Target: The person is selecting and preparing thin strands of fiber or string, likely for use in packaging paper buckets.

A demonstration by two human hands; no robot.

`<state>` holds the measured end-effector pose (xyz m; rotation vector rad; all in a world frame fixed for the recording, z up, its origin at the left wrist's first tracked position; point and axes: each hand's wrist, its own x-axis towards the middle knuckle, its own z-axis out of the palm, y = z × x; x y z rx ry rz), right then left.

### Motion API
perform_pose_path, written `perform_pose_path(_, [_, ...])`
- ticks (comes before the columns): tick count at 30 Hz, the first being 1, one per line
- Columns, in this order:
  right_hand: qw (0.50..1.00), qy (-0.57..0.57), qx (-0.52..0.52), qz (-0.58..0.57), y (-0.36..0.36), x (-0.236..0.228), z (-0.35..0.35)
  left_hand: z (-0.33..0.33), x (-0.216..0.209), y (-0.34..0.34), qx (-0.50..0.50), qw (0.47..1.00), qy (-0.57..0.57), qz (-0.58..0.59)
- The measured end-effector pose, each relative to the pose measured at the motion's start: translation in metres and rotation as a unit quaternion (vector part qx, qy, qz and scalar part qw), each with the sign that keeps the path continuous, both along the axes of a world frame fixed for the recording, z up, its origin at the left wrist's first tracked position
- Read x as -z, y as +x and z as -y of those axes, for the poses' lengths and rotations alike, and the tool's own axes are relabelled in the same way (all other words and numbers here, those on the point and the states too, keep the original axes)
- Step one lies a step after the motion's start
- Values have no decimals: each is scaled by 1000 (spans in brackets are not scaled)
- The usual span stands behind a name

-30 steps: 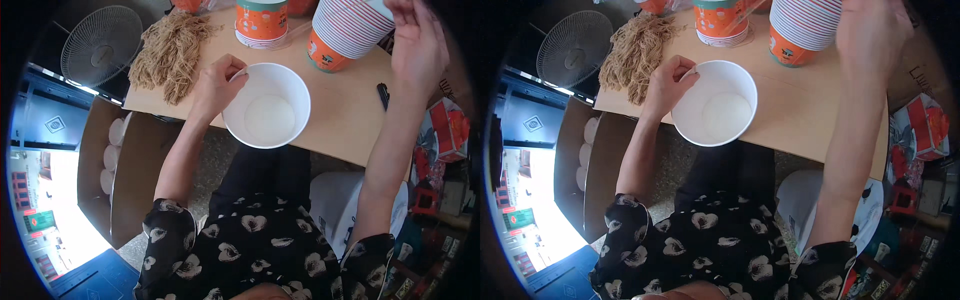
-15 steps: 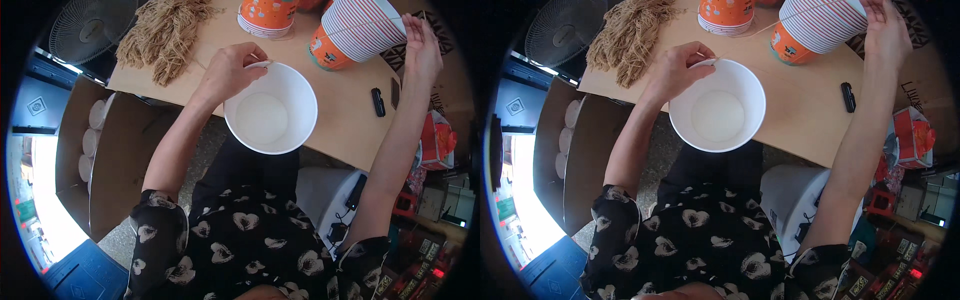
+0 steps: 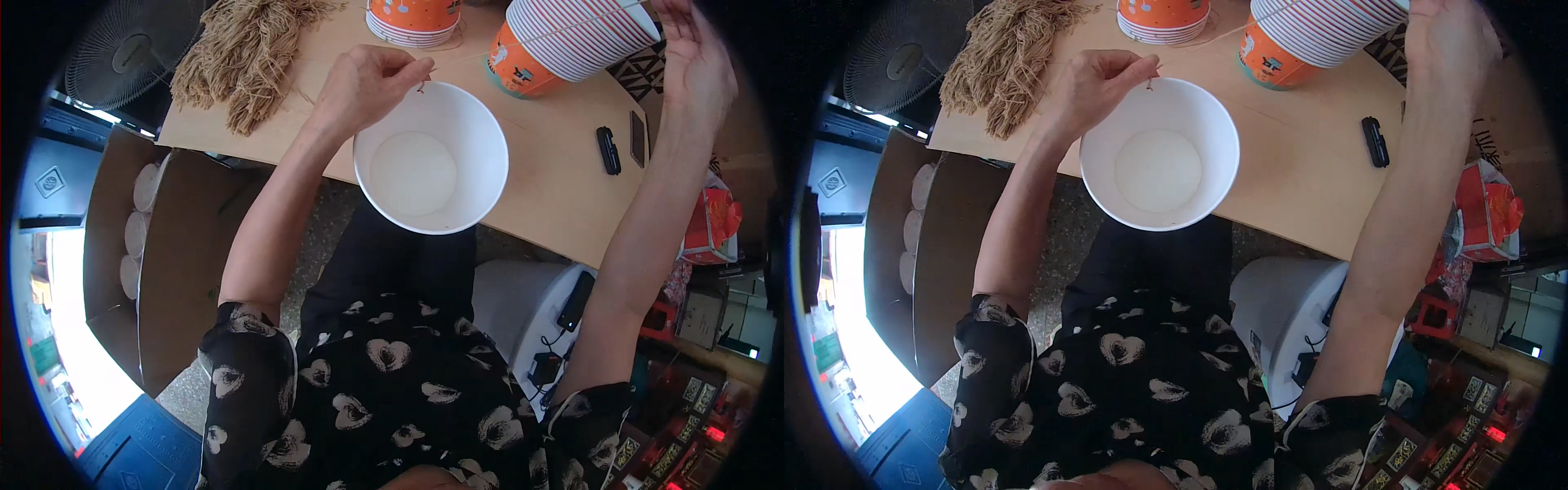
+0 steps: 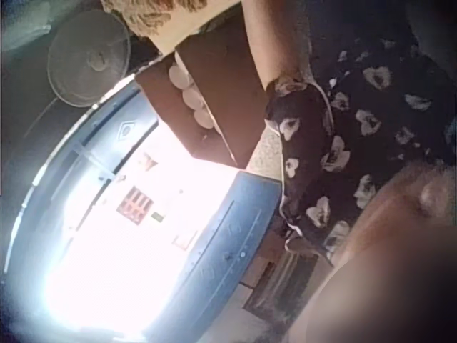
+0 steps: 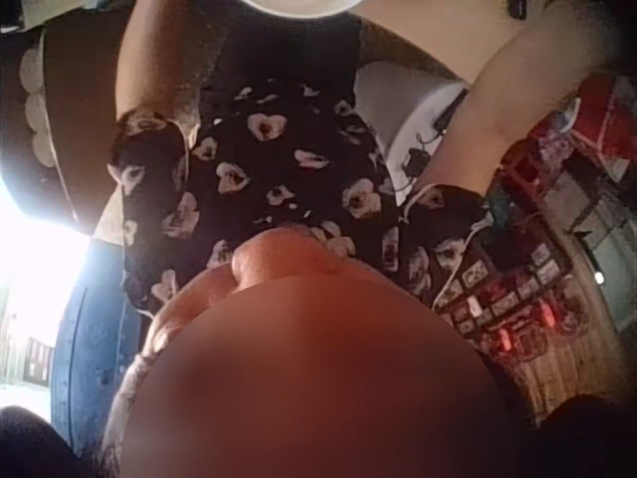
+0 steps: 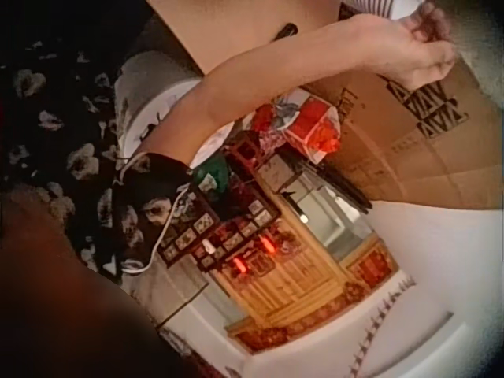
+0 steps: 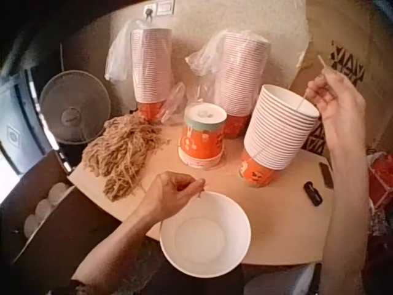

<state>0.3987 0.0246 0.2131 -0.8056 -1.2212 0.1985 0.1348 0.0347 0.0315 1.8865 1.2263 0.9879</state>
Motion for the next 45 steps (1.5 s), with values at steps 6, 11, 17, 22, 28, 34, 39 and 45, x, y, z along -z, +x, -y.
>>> perform_pose_path(6, [1000,-10,-14,-21,9,13,-1,-10,10,-4,22,990,-88,109])
perform_pose_path(11, [999,-24,-27,-36,15,17,1,-5,11,-29,45,973,-131,185])
perform_pose_path(17, [999,-11,-10,-36,16,19,1,26,-18,-23,30,969,237,-61])
perform_pose_path(22, [999,-12,-20,-41,14,22,5,31,-22,-3,64,947,274,-159])
perform_pose_path(28, [998,-13,-49,-40,24,20,16,17,-14,-12,-19,984,103,-146])
perform_pose_path(34, [985,25,-112,-130,85,27,9,8,-12,-9,2,998,8,-61])
perform_pose_path(39, [978,-11,-135,-156,96,61,12,-1,-8,-7,19,1000,10,-19])
perform_pose_path(45, [972,-26,-135,-192,109,79,17,-14,-8,-3,44,997,-60,-12])
